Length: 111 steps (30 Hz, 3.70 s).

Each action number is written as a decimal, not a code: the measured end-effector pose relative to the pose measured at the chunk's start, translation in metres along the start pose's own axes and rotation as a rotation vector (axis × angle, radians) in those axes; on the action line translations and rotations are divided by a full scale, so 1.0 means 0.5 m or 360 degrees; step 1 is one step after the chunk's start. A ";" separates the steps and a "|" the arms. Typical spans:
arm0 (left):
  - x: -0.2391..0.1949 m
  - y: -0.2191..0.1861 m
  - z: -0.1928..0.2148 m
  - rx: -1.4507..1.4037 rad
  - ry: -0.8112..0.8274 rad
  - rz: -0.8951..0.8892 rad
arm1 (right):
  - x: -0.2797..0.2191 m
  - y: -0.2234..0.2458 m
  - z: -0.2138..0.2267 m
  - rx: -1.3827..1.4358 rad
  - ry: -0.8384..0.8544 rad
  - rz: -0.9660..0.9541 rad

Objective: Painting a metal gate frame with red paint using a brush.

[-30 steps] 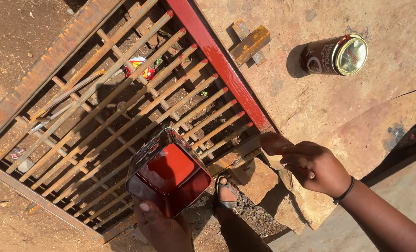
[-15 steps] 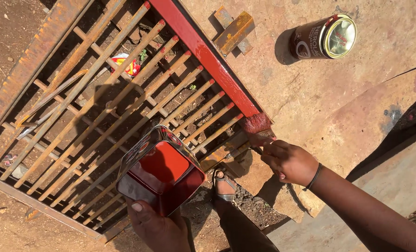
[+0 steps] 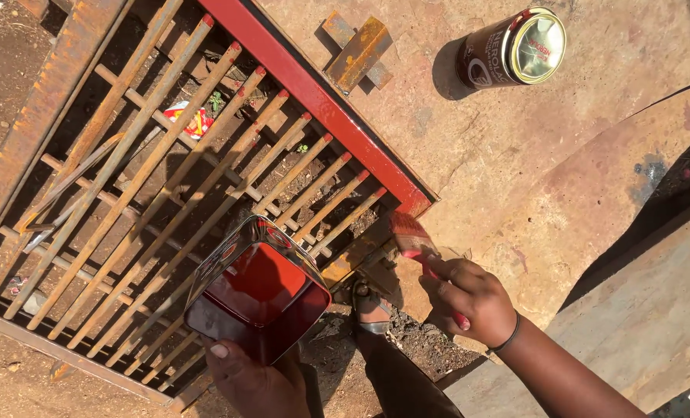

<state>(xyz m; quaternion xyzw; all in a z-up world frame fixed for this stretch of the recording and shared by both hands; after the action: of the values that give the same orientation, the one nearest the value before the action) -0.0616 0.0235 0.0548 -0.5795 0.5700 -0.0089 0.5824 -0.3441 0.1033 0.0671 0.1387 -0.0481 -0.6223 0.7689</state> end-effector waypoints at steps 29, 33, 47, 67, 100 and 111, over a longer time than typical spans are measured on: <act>-0.105 -0.135 0.069 0.0324 -0.0137 0.0080 | -0.007 0.106 -0.072 0.0319 -0.0158 -0.0397; -0.103 -0.136 0.089 0.0308 -0.0073 -0.0001 | 0.002 0.031 -0.041 0.0484 -0.0386 -0.1232; -0.112 -0.118 0.171 0.0208 -0.0122 -0.0052 | 0.039 0.019 -0.059 0.0466 -0.0386 -0.1507; -0.099 -0.164 0.144 0.0116 -0.0173 -0.0010 | 0.035 0.049 -0.105 0.0444 -0.0464 -0.1513; -0.124 -0.179 0.110 0.0163 -0.0059 0.0012 | -0.179 0.202 -0.490 -0.0586 0.0742 -0.0083; -0.121 -0.177 0.143 0.0091 0.0028 -0.0049 | 0.024 0.173 -0.135 0.0520 0.0155 -0.1293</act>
<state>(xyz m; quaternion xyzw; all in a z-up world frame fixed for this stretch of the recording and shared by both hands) 0.0231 0.0825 0.1320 -0.5712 0.5655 -0.0394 0.5935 -0.2432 0.1180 0.0251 0.2952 -0.0511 -0.8511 0.4311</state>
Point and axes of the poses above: each hand's wrist, its own x-axis towards the middle knuckle, its own z-axis out of the back of the hand, y = z × x, the point moved 1 cm from there along x, towards the middle knuckle, and after that the axes turned 14 degrees about -x, right-handed, at the moved point
